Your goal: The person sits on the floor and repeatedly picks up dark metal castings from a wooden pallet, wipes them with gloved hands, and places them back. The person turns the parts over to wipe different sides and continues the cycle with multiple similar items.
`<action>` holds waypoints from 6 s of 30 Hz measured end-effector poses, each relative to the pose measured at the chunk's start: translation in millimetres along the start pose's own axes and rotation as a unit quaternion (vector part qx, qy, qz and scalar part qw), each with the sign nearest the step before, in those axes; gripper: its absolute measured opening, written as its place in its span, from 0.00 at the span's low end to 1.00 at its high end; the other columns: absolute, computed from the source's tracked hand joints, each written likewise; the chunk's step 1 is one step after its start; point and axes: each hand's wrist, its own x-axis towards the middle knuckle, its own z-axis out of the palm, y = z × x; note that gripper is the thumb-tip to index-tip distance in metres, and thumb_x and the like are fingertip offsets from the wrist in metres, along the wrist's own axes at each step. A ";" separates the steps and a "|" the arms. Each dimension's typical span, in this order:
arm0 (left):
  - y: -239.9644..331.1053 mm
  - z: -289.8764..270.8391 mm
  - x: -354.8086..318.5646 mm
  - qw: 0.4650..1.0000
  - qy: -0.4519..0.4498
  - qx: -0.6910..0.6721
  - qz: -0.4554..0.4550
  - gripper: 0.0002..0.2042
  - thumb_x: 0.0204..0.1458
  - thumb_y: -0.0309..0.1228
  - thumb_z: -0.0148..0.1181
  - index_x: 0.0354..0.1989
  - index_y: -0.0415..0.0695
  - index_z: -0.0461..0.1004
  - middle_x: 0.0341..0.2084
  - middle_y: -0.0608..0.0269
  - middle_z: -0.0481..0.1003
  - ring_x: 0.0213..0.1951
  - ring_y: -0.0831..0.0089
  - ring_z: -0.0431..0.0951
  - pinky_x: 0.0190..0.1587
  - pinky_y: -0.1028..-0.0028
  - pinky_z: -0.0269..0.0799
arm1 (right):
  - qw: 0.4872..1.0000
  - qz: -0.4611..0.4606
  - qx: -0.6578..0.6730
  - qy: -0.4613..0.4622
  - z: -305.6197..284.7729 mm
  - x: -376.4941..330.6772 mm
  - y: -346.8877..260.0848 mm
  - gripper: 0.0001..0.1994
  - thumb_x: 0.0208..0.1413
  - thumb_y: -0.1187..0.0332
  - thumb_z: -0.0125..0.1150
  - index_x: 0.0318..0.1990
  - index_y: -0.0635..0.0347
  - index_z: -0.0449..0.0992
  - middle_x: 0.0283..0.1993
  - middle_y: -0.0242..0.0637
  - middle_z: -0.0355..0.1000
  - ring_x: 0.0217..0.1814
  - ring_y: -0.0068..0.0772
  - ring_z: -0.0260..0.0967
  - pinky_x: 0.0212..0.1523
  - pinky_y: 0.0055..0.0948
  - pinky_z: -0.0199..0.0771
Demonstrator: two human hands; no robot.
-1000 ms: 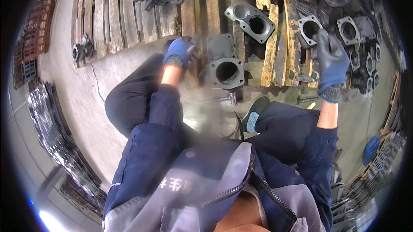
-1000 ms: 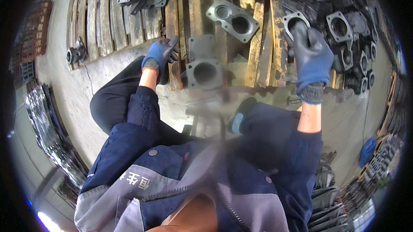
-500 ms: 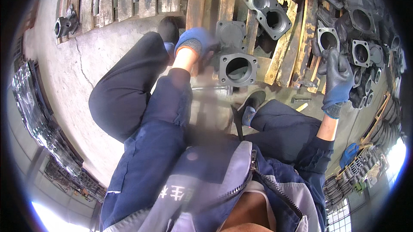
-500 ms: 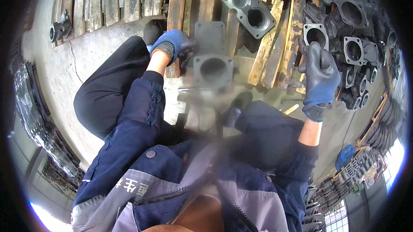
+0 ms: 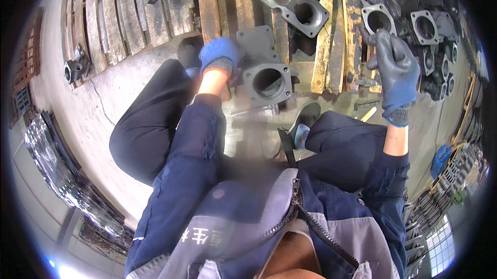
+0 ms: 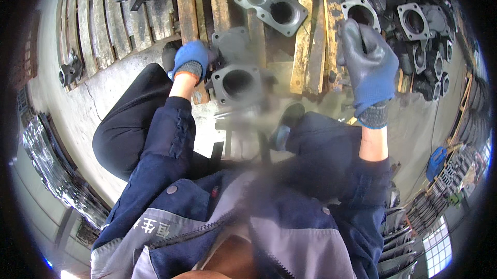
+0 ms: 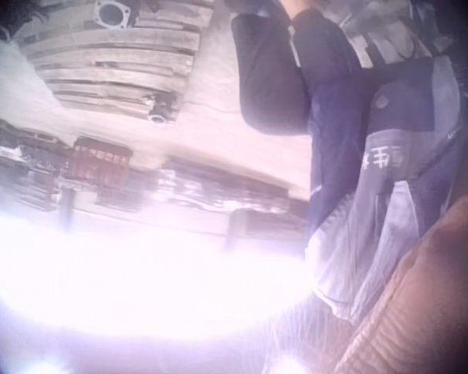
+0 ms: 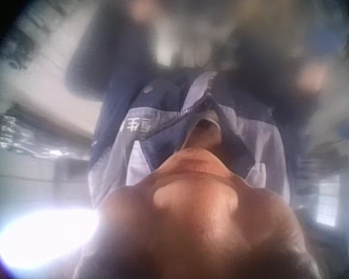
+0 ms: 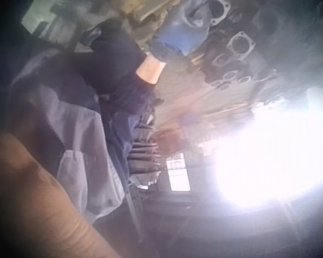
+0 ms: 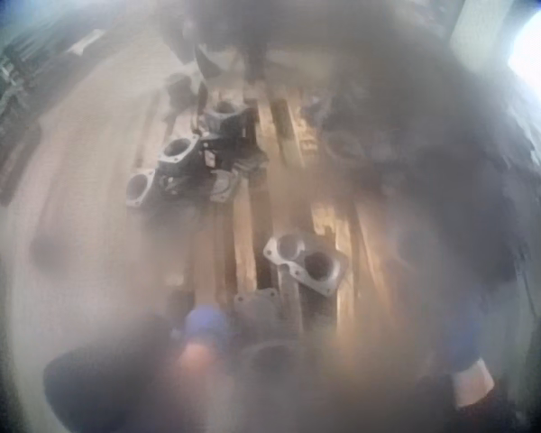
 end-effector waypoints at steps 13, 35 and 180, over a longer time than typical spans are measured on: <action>-23.2 13.0 -62.0 0.994 0.094 -0.062 -0.007 0.18 0.57 0.44 0.52 0.43 0.44 0.79 0.38 0.42 0.79 0.43 0.45 0.79 0.47 0.55 0.75 | 0.961 -0.061 -0.151 -0.223 88.6 -8.2 67.3 0.10 0.60 0.69 0.54 0.44 0.58 0.79 0.40 0.45 0.79 0.38 0.34 0.77 0.41 0.31 0.75; -34.0 119.9 9.6 0.934 -0.078 -0.332 0.104 0.20 0.59 0.44 0.49 0.47 0.41 0.77 0.46 0.49 0.77 0.43 0.56 0.79 0.43 0.59 0.72 | 0.848 0.305 0.359 -0.244 219.7 -27.2 217.1 0.17 0.70 0.59 0.40 0.54 0.57 0.72 0.49 0.33 0.73 0.50 0.27 0.69 0.54 0.27 0.69; 10.8 -140.5 -111.0 0.693 0.187 -0.505 0.479 0.30 0.50 0.16 0.50 0.66 0.45 0.61 0.63 0.47 0.61 0.66 0.49 0.59 0.66 0.64 0.61 | 0.892 -0.406 0.094 0.177 0.4 -39.7 -117.8 0.16 0.67 0.63 0.49 0.32 0.67 0.76 0.24 0.31 0.69 0.27 0.19 0.60 0.28 0.27 0.62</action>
